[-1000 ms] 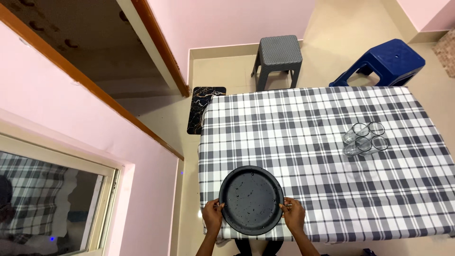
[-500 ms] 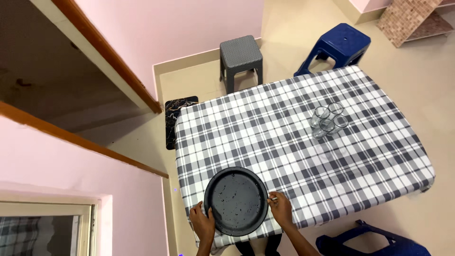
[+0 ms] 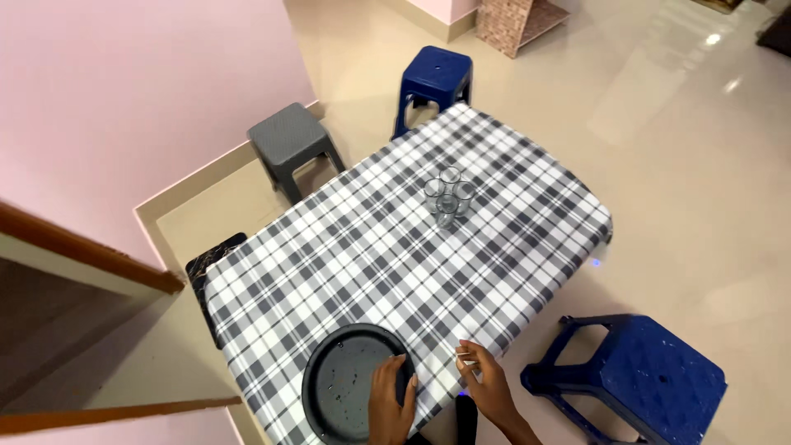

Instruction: The person washes a black plate under a sink faucet, then carries it to a dining table and places it down. They repeat this process with additional plates, arranging them on the table alongside glasses.

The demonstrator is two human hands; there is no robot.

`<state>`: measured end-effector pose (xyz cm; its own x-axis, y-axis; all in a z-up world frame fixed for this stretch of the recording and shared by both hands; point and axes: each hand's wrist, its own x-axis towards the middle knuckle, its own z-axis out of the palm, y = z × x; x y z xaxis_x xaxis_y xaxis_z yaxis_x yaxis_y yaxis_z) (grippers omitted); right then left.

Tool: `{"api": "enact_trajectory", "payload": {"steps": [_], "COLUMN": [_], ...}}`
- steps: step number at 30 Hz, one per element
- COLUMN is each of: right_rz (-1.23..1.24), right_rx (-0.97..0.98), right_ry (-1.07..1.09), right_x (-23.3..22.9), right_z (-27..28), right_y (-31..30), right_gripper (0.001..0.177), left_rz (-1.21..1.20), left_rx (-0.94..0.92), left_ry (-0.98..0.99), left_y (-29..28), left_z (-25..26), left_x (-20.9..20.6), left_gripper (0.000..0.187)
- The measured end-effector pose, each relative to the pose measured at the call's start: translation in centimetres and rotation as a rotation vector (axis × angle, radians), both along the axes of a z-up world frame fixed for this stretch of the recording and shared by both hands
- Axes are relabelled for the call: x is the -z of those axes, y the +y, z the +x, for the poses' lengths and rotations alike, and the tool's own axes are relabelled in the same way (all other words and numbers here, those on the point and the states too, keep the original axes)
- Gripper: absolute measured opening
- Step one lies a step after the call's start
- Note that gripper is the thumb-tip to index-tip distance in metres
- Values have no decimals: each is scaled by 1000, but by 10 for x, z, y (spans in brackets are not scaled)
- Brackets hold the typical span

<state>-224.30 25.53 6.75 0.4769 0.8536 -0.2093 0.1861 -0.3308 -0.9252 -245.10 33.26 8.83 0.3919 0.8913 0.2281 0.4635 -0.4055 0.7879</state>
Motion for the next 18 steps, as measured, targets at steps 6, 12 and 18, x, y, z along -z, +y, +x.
{"api": "enact_trajectory", "payload": {"steps": [6,12,18], "right_rz": [35,-40,-151], "right_rx": [-77,83,327], "right_ry": [-657,-780,-817], "right_x": [-37,-45,-39], "right_z": [15,39,72], "right_y": [-85,-178,-315], "right_gripper": [62,60,59], "left_rz": [435,461,574], "left_rx": [498,724,998], "left_ry": [334,380,327], "left_y": [-25,-84,-194], "left_z": [47,105,179], "left_x": [-28,-45,-53], "left_gripper": [67,69,72]}}
